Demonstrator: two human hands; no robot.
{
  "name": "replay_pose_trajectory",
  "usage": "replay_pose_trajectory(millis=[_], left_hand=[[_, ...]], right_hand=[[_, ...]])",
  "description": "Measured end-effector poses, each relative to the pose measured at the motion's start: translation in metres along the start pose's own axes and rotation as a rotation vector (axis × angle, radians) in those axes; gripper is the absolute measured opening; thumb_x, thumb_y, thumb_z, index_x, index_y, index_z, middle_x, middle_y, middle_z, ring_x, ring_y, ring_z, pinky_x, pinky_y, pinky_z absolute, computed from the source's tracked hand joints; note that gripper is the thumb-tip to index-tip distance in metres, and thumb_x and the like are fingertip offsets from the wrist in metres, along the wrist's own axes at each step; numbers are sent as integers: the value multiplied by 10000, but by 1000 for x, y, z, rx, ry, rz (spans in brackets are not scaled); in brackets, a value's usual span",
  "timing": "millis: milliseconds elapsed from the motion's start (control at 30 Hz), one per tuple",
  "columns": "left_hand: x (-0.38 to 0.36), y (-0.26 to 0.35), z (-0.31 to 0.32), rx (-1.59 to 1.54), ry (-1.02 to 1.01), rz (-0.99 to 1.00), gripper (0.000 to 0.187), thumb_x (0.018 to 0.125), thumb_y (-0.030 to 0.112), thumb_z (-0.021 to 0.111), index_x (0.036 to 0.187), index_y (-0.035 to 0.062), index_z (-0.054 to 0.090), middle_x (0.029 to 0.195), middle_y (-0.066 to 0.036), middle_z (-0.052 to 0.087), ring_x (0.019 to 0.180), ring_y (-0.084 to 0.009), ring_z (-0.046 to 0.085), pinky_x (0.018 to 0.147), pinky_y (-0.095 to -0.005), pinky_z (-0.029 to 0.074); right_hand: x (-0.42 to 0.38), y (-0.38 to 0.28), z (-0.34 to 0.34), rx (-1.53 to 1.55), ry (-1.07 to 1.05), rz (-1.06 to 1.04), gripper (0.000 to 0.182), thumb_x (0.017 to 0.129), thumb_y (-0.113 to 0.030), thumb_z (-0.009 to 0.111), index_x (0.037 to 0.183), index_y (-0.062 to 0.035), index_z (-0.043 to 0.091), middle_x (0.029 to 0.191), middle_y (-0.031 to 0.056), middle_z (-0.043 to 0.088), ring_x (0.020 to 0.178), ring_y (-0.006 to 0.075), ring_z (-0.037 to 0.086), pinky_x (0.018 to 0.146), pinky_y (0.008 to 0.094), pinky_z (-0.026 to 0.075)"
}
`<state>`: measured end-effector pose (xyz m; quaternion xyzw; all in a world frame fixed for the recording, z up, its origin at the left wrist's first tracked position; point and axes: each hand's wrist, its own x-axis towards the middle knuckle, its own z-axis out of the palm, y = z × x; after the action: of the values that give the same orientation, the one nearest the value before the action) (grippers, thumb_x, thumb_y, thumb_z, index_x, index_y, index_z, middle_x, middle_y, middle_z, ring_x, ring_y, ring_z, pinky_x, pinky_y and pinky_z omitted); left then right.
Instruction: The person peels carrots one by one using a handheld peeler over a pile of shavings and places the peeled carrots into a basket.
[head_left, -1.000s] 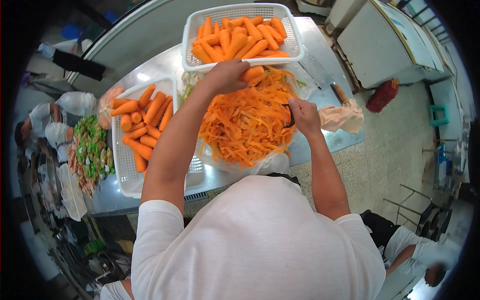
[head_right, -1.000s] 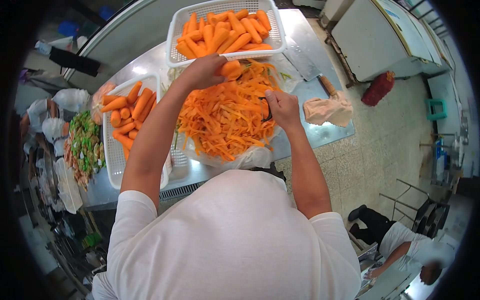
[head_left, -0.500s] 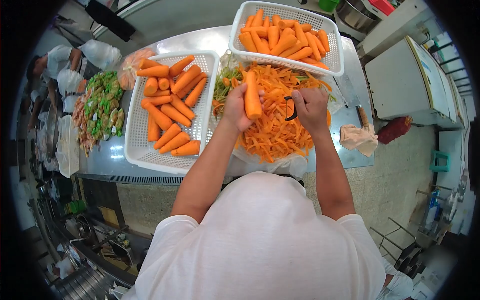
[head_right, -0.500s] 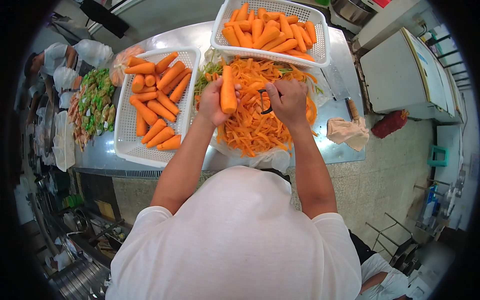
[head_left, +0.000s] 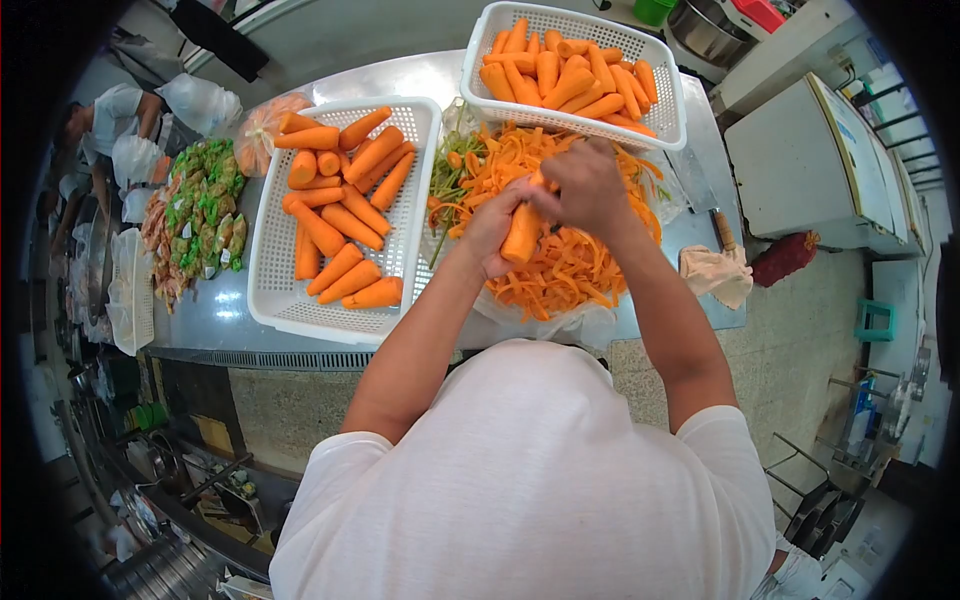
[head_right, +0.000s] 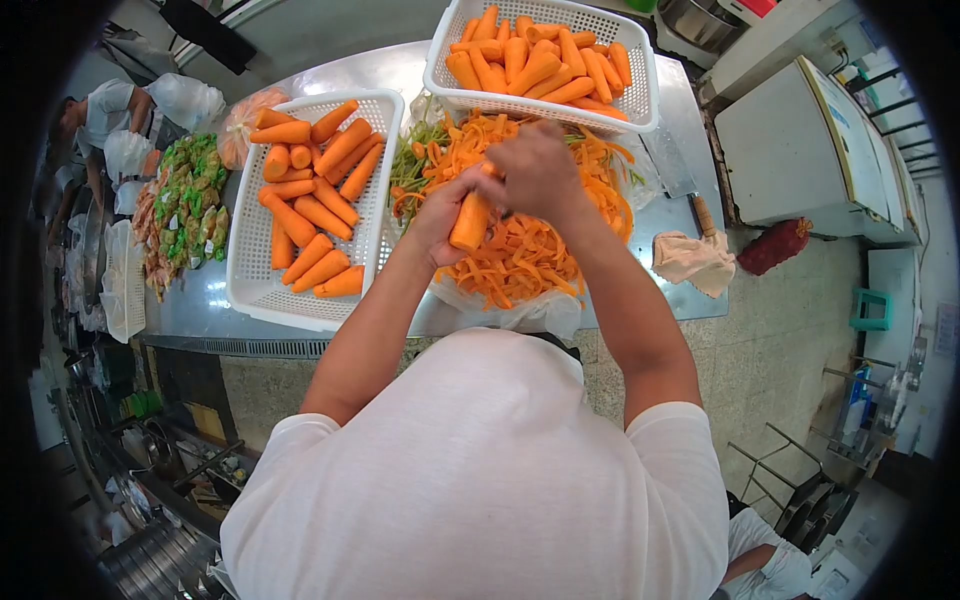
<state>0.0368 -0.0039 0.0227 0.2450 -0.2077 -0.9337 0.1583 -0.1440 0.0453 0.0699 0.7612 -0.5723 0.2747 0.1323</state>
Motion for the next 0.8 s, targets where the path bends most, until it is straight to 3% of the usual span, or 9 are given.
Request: replay_pose_trajectory(millis=[133,200,300,367,433,567,667,733,800], left_hand=[[-4,6,7,237,31,18,403,1111,355,373,1448,155,466,1138,-55,632,839,-144,659,677,-286,605],[-10,7,15,212,45,31,403,1108,356,388,1448,156,467,1138,-56,637,835,-143,660,680,-287,606],[-6,4,13,95,90,46,404,1105,362,399,1444,155,474,1148,-60,646,836,-144,663,692,-291,609],[-4,3,12,8,115,49,407,1105,367,394,1439,152,481,1156,-63,649,840,-145,665,700,-294,611],[-4,5,16,-100,108,-21,399,1112,366,372,1420,145,499,1165,-64,657,858,-145,665,718,-295,614],[-8,3,14,26,107,-81,397,1112,384,369,1386,139,520,1145,-61,665,853,-153,665,700,-294,613],[-3,-3,5,134,69,15,388,1101,414,395,1331,138,540,1119,-55,669,824,-169,663,666,-306,611],[-4,-5,3,85,60,18,379,1092,428,408,1279,132,551,1113,-73,660,786,-174,657,638,-315,608],[-3,-5,-2,41,68,24,369,1093,419,412,1262,123,554,1073,-76,657,767,-169,652,633,-313,605]], right_hand=[[15,48,8,-121,96,65,429,862,-519,717,688,-130,670,624,30,643,657,234,607,787,402,415],[19,61,2,-276,8,260,442,869,-510,726,656,-126,680,584,27,636,614,243,597,774,404,415],[13,46,-8,-155,22,302,386,869,-449,744,675,-126,664,585,24,601,620,255,593,747,401,408],[5,9,-13,13,-5,286,388,860,-450,749,663,-132,647,604,23,602,639,249,594,745,400,409],[0,-32,-20,52,-48,7,380,849,-442,757,654,-141,631,627,20,601,661,246,595,739,387,412],[-1,-20,1,-12,0,-51,373,835,-473,734,665,-149,661,623,27,613,641,230,610,739,405,427],[5,37,9,-186,84,58,406,856,-487,718,658,-137,665,602,34,615,627,242,615,730,429,427],[8,56,3,-364,38,298,439,873,-500,708,656,-120,672,579,37,614,605,256,614,724,442,425],[3,51,-1,-292,32,301,448,875,-503,709,653,-116,672,569,37,613,590,259,608,719,442,425]])
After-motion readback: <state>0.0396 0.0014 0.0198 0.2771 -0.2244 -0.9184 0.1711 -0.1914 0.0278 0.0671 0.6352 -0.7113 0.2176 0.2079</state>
